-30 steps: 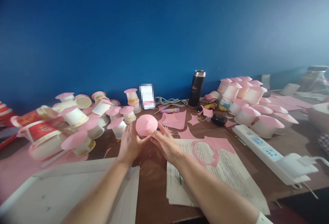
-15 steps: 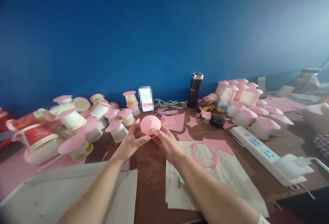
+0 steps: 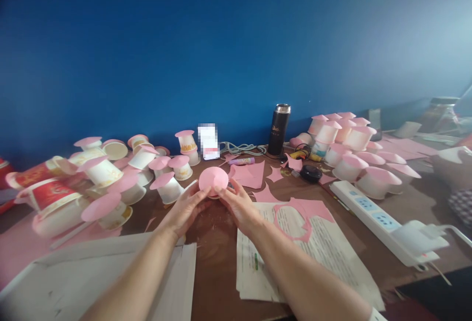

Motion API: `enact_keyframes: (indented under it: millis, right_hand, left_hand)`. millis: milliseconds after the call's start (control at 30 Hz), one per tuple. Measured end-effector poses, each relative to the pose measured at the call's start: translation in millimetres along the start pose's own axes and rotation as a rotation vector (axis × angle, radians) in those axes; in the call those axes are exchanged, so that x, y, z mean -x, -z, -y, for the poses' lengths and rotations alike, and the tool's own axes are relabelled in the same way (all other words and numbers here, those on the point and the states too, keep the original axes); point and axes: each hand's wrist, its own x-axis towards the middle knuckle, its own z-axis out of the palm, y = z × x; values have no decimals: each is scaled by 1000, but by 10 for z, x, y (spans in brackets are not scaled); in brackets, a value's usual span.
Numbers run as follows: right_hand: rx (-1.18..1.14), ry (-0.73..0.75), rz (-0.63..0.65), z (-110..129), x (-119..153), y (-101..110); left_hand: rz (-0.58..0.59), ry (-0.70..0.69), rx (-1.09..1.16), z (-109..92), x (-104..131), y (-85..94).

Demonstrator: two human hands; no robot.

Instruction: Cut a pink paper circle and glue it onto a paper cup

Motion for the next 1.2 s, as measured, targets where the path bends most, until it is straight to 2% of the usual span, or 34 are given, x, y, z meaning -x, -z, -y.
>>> enact_keyframes:
  millis: [200, 733, 1033, 1200]
  right_hand:
    - [20, -38, -38, -16, -5, 19]
    - [40, -47, -54, 1, -4, 24]
    - [-29, -78, -155, -40, -52, 48]
    - [-29, -89, -156, -35, -59, 69]
  left_hand:
    - [46, 24, 2, -15, 14, -7]
    - [53, 84, -6, -13, 13, 10]
    - [47, 81, 3, -5, -7, 31]
    - [54, 91, 0, 15, -1, 58]
